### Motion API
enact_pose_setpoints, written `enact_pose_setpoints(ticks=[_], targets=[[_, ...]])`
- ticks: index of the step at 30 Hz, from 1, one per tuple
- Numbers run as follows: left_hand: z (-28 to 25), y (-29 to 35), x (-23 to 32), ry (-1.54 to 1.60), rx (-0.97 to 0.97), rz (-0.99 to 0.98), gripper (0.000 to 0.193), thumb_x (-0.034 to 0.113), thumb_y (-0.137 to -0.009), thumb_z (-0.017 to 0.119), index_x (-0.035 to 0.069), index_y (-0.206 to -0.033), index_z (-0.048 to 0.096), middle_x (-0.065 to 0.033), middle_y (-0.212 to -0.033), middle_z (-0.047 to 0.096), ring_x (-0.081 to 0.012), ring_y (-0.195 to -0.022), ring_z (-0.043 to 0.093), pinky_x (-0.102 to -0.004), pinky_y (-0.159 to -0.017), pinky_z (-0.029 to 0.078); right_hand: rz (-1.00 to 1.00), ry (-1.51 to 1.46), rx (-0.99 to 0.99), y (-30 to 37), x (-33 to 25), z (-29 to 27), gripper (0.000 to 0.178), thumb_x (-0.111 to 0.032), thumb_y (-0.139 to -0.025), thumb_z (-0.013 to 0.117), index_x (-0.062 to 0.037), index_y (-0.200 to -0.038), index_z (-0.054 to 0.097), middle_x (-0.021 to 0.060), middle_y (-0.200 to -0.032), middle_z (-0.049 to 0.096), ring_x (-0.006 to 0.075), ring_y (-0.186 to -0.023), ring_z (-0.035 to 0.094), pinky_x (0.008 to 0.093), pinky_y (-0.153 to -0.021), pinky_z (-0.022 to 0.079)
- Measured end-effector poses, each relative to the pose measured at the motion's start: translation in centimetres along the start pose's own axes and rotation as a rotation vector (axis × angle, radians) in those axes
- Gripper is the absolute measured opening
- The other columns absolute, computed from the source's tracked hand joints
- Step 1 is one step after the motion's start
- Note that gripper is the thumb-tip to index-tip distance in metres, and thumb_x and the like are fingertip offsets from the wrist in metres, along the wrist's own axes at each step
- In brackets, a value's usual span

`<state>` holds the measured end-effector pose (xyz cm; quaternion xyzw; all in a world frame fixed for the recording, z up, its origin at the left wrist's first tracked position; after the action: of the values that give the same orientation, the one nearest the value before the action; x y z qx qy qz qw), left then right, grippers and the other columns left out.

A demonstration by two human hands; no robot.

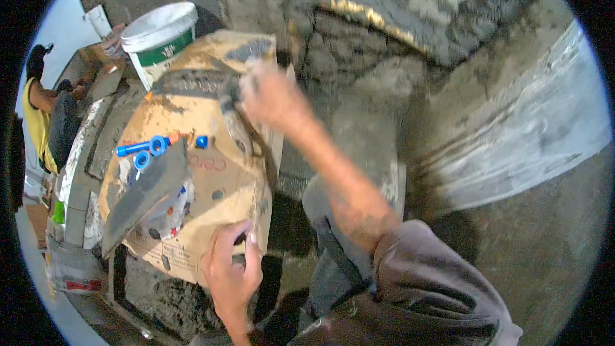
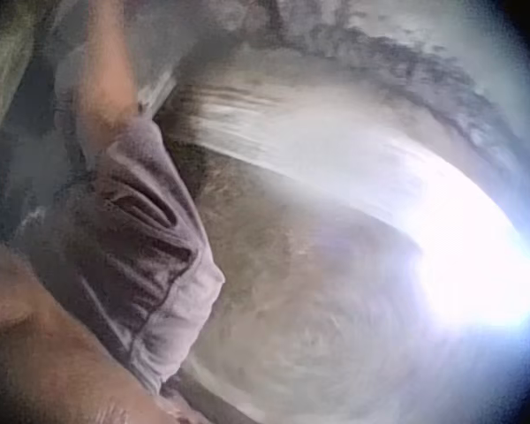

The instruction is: The person applies dry cement powder from a container onto a floor surface by hand, refills the container from a bag, and then mixes and works wet cement mortar in a tray using a trowel while holding a float.

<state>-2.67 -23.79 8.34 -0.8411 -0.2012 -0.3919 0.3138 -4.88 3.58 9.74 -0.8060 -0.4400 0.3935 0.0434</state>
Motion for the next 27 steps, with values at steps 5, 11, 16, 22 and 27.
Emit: enact_pose_setpoints(ticks=[5, 11, 16, 22, 27], targets=[[2.0, -0.3, 1.3, 0.017, -0.012, 0.022, 0.024, 0.0, -0.074, 0.065, 0.001, -0.098, 0.063, -0.0155, -0.084, 0.064, -0.0317, -0.071, 0.062, -0.0371, -0.064, 0.05, 0.234, 0.088, 0.176, -4.3, 15.9, -3.9, 0.038, -0.011, -0.092, 0.047, 0.0075, -0.124, 0.046, 0.0149, -0.089, 0.067, 0.0182, -0.063, 0.065, 0.0306, -0.053, 0.052], [4.0, 0.9, 0.7, -0.126, -0.124, -0.133, 0.021, 0.003, -0.077, 0.064, 0.002, -0.098, 0.063, -0.0162, -0.086, 0.063, -0.034, -0.075, 0.062, -0.0389, -0.066, 0.049, 0.549, 0.343, -0.601, -0.3, 28.8, 6.2, 0.045, -0.011, -0.079, 0.053, 0.0087, -0.119, 0.047, 0.0246, -0.095, 0.065, 0.0365, -0.089, 0.065, 0.0457, -0.07, 0.053], [5.2, 2.3, -0.4, -0.243, -0.202, -0.213, 0.021, 0.003, -0.078, 0.064, 0.002, -0.099, 0.063, -0.0155, -0.086, 0.063, -0.0349, -0.077, 0.062, -0.0393, -0.068, 0.049, 0.392, 0.492, -0.615, -2.1, 34.0, 11.9, 0.065, -0.006, -0.081, 0.057, 0.0062, -0.139, 0.03, 0.0229, -0.114, 0.061, 0.0338, -0.104, 0.062, 0.0443, -0.08, 0.052], [6.7, 2.1, -0.9, -0.191, -0.252, -0.323, 0.018, 0.003, -0.082, 0.06, 0.0, -0.1, 0.063, -0.0175, -0.087, 0.064, -0.0336, -0.077, 0.064, -0.037, -0.07, 0.049, 0.663, 0.247, -0.548, -6.2, 34.5, 13.1, 0.047, -0.018, -0.087, 0.055, -0.0014, -0.13, 0.047, 0.0153, -0.121, 0.06, 0.0331, -0.114, 0.056, 0.045, -0.089, 0.048], [5.5, 2.4, -0.9, -0.325, -0.369, -0.315, 0.019, 0.006, -0.083, 0.059, 0.001, -0.1, 0.063, -0.0181, -0.09, 0.064, -0.0358, -0.078, 0.063, -0.0382, -0.07, 0.05, 0.352, 0.275, -0.509, -6.0, 30.5, 14.5, 0.036, -0.026, -0.093, 0.046, -0.0027, -0.116, 0.059, 0.0198, -0.114, 0.062, 0.0359, -0.105, 0.059, 0.0435, -0.086, 0.049]])
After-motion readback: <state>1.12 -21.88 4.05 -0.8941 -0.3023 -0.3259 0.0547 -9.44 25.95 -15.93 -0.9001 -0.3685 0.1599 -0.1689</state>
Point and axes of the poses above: each hand's wrist, its own y-axis away from the middle knuckle, its own z-axis out of the palm, x = y × z, the point moved 1 cm from there along -y, towards the middle knuckle
